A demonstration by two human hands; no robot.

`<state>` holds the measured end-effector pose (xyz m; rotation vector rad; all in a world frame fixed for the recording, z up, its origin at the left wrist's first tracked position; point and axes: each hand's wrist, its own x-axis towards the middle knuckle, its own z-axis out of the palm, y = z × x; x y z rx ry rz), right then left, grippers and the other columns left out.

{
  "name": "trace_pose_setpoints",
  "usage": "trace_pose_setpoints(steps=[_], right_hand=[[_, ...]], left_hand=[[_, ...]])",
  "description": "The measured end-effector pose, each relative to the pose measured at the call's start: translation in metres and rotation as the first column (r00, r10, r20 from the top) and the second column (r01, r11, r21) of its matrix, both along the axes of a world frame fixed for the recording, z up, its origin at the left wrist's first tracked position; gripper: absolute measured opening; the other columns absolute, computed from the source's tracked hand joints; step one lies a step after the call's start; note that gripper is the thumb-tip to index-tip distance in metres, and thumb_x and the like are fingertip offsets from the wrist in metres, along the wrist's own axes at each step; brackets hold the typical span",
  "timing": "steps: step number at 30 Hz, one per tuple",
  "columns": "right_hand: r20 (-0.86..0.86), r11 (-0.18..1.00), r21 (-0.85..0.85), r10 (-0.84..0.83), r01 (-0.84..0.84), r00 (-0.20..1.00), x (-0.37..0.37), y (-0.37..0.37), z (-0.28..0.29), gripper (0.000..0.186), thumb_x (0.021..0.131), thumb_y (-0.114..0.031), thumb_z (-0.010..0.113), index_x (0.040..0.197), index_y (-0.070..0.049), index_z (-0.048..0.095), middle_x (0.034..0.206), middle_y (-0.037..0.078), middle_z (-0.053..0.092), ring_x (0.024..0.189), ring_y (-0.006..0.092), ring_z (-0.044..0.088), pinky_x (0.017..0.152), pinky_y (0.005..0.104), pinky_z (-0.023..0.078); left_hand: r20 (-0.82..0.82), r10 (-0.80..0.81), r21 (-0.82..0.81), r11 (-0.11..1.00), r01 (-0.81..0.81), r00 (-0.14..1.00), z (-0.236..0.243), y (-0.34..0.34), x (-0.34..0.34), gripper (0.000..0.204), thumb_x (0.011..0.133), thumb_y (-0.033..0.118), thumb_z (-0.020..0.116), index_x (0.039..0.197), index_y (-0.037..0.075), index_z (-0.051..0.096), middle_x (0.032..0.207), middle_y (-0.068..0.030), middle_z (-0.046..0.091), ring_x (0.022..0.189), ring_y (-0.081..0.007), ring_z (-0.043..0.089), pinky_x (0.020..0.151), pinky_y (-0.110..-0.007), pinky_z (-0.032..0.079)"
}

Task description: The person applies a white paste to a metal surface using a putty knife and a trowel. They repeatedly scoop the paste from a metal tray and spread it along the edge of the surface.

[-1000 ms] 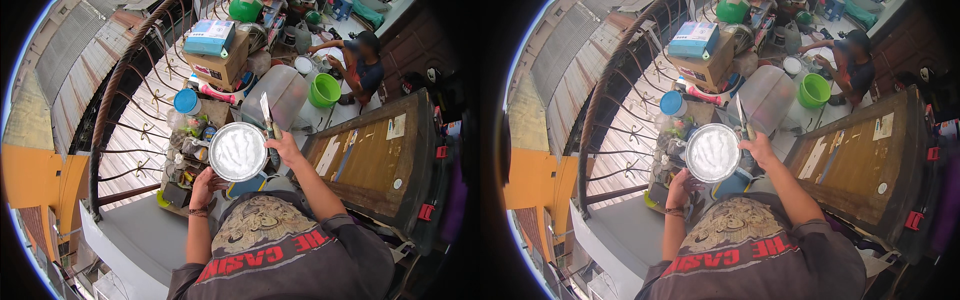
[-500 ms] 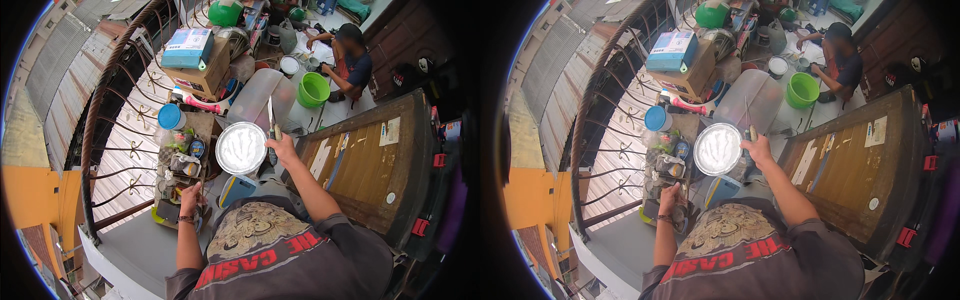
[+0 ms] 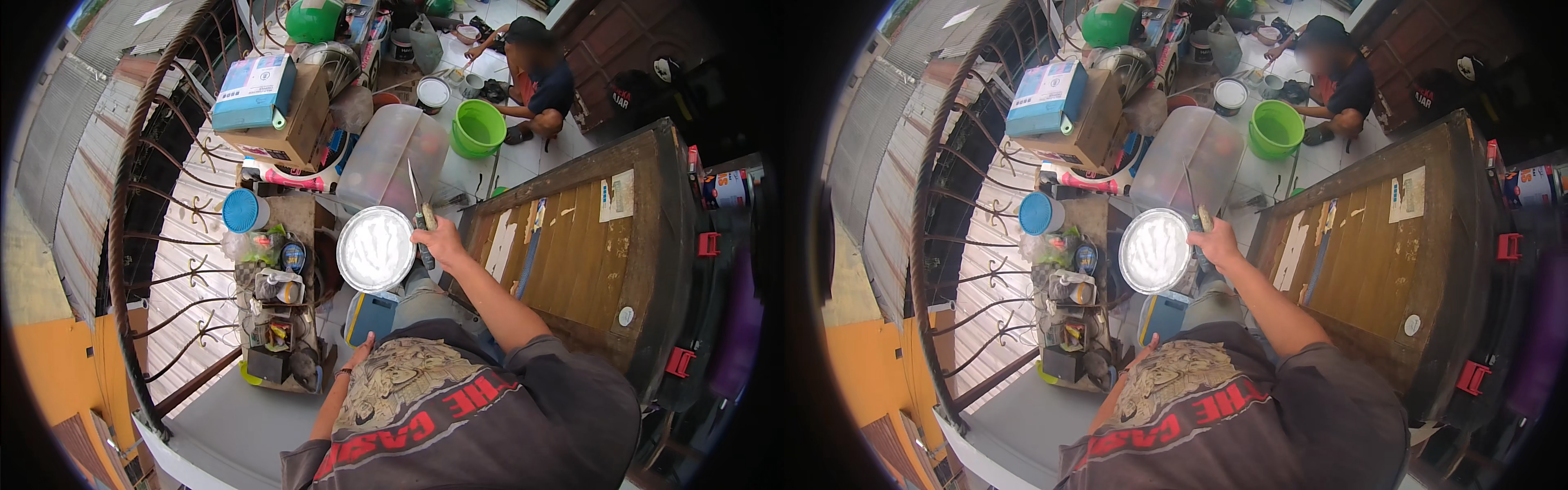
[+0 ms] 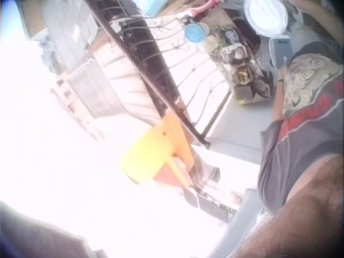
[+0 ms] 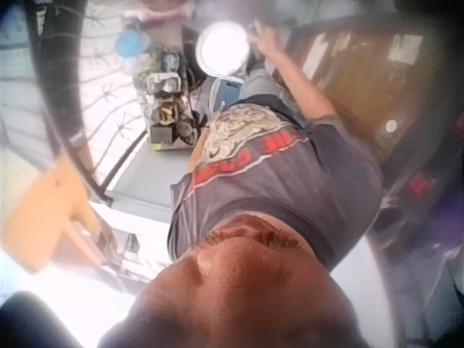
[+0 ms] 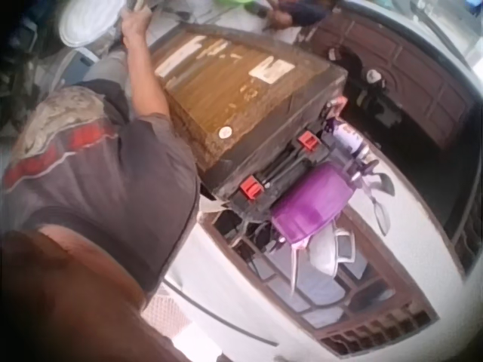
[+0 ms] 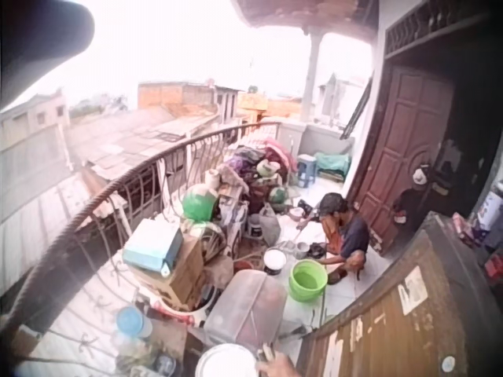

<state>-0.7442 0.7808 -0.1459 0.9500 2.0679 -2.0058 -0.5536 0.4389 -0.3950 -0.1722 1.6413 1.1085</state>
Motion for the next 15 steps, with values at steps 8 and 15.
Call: trace_pose_setpoints(steps=[8,15], right_hand=[[-0.042,0.998,-0.006,-0.057,0.057,0.997,0.025,-0.004,0.000,0.022,0.069,-0.005,0.072,0.087,0.000,0.061,0.076,0.001,0.057,0.067,0.0125,0.054,0.061,0.0298,0.047],[-0.104,0.995,-0.025,-0.101,0.099,0.989,0.036,0.007,0.005,0.024,0.070,-0.004,0.072,0.092,0.000,0.062,0.079,0.001,0.059,0.070,0.0120,0.055,0.065,0.0293,0.046]], left_hand=[[-0.117,-0.116,-0.173,0.980,0.095,0.986,-0.032,-0.032,-0.021,0.087,0.097,0.068,0.014,0.102,-0.004,0.064,0.086,-0.0237,0.067,0.088,-0.0407,0.062,0.084,-0.047,0.043],[-0.268,0.241,-0.085,0.959,-0.272,0.933,0.071,-0.057,-0.052,0.063,0.099,0.058,0.038,0.094,-0.001,0.058,0.064,-0.0128,0.060,0.053,-0.0277,0.057,0.049,-0.037,0.042]])
